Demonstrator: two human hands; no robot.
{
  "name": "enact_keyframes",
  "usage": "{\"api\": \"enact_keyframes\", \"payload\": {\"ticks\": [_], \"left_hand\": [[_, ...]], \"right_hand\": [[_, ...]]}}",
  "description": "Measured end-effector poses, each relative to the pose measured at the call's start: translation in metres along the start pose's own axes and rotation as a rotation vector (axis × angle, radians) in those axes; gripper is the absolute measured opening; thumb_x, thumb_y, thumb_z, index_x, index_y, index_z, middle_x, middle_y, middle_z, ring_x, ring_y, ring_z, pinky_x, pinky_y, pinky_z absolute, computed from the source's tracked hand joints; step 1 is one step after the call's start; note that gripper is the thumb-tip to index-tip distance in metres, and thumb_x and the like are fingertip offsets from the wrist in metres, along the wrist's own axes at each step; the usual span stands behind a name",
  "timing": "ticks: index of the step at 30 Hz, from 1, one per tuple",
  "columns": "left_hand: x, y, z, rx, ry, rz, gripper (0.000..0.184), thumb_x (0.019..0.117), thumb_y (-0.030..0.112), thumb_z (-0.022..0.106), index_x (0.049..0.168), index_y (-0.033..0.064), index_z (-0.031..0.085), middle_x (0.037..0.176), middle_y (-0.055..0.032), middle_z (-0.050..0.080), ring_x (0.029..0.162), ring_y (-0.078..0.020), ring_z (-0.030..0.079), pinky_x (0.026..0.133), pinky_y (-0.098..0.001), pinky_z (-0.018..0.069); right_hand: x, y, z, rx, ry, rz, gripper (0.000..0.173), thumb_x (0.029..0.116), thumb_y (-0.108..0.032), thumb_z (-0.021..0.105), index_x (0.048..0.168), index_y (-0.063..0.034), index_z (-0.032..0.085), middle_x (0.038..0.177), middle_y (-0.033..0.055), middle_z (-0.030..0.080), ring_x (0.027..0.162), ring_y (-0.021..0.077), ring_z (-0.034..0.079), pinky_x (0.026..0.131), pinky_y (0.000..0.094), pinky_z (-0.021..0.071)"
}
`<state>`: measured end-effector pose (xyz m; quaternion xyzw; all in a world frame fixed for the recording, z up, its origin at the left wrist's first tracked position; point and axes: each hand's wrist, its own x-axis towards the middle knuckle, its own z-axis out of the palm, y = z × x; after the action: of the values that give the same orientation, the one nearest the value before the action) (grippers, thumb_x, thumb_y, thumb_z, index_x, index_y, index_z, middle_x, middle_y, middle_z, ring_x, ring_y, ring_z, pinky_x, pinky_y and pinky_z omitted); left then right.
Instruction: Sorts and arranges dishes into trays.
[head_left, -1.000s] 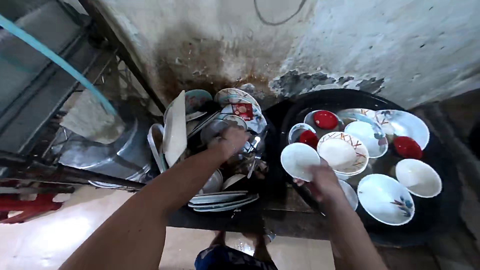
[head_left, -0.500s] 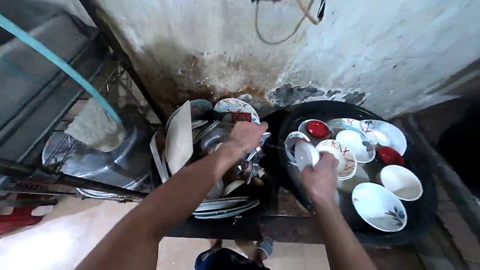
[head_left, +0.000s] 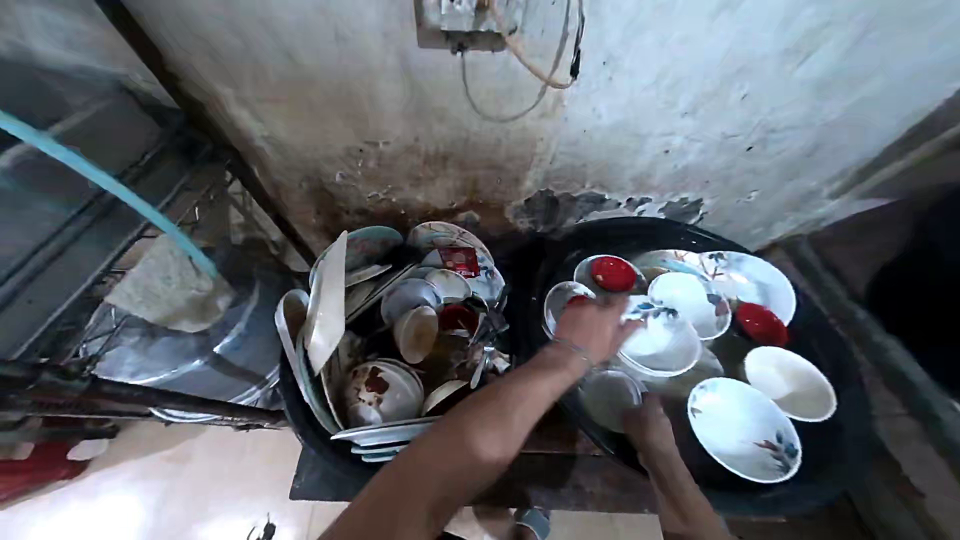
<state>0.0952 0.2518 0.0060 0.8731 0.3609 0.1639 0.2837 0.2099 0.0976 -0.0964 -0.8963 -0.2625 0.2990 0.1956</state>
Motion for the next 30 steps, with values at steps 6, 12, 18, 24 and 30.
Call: {"api": "enact_keyframes", "payload": {"ticks": [6, 12, 18, 24, 30], "left_hand": [[-0.017, -0.156, -0.074, 0.233, 0.089, -0.358, 0.037, 0.1006, 0.018, 0.059, 0.135, 0.0056, 0.062, 0.146, -0.0202, 0.054, 0.131, -0.0376, 0.057, 0.106, -0.0559, 0.051], [-0.013, -0.244, -0.087, 0.405, -0.03, -0.347, 0.058, 0.0914, 0.0, 0.068, 0.147, 0.0059, 0.052, 0.144, -0.0262, 0.054, 0.134, -0.0454, 0.052, 0.103, -0.0622, 0.0494], [-0.014, -0.208, -0.114, 0.525, -0.177, -0.236, 0.048, 0.0933, 0.008, 0.068, 0.14, 0.014, 0.064, 0.149, -0.0232, 0.051, 0.132, -0.0461, 0.052, 0.109, -0.0666, 0.0405], [-0.022, -0.152, -0.135, 0.418, -0.042, -0.347, 0.039, 0.1001, 0.013, 0.057, 0.139, 0.0086, 0.061, 0.145, -0.0238, 0.053, 0.109, -0.0457, 0.067, 0.087, -0.0622, 0.0575], [-0.022, -0.051, -0.079, 0.042, 0.007, -0.345, 0.04, 0.1001, 0.014, 0.058, 0.14, 0.0121, 0.059, 0.147, -0.0207, 0.052, 0.105, -0.0391, 0.07, 0.086, -0.0566, 0.0599]], "right_hand": [[-0.006, -0.032, -0.004, 0.758, -0.293, 0.057, 0.028, 0.1064, -0.004, 0.036, 0.134, 0.0019, 0.041, 0.081, 0.0144, 0.065, 0.058, 0.021, 0.066, 0.053, 0.0361, 0.0588], [-0.043, -0.162, 0.007, 0.713, -0.34, -0.051, 0.035, 0.1029, -0.002, 0.043, 0.138, 0.0005, 0.045, 0.094, 0.0175, 0.067, 0.065, 0.0221, 0.068, 0.059, 0.0373, 0.0597], [-0.054, -0.267, 0.037, 0.369, -0.159, -0.252, 0.052, 0.1009, -0.017, 0.057, 0.147, -0.0032, 0.037, 0.107, 0.0225, 0.066, 0.077, 0.0306, 0.071, 0.069, 0.0493, 0.0617], [-0.069, -0.222, 0.008, -0.058, 0.209, -0.403, 0.058, 0.0938, -0.017, 0.067, 0.144, -0.0006, 0.044, 0.14, 0.0354, 0.049, 0.109, 0.0539, 0.063, 0.085, 0.0701, 0.0538], [-0.061, -0.073, 0.009, -0.263, 0.234, -0.191, 0.057, 0.0933, -0.016, 0.068, 0.144, 0.0001, 0.048, 0.142, 0.0354, 0.049, 0.111, 0.0509, 0.065, 0.087, 0.0639, 0.0562]]}}
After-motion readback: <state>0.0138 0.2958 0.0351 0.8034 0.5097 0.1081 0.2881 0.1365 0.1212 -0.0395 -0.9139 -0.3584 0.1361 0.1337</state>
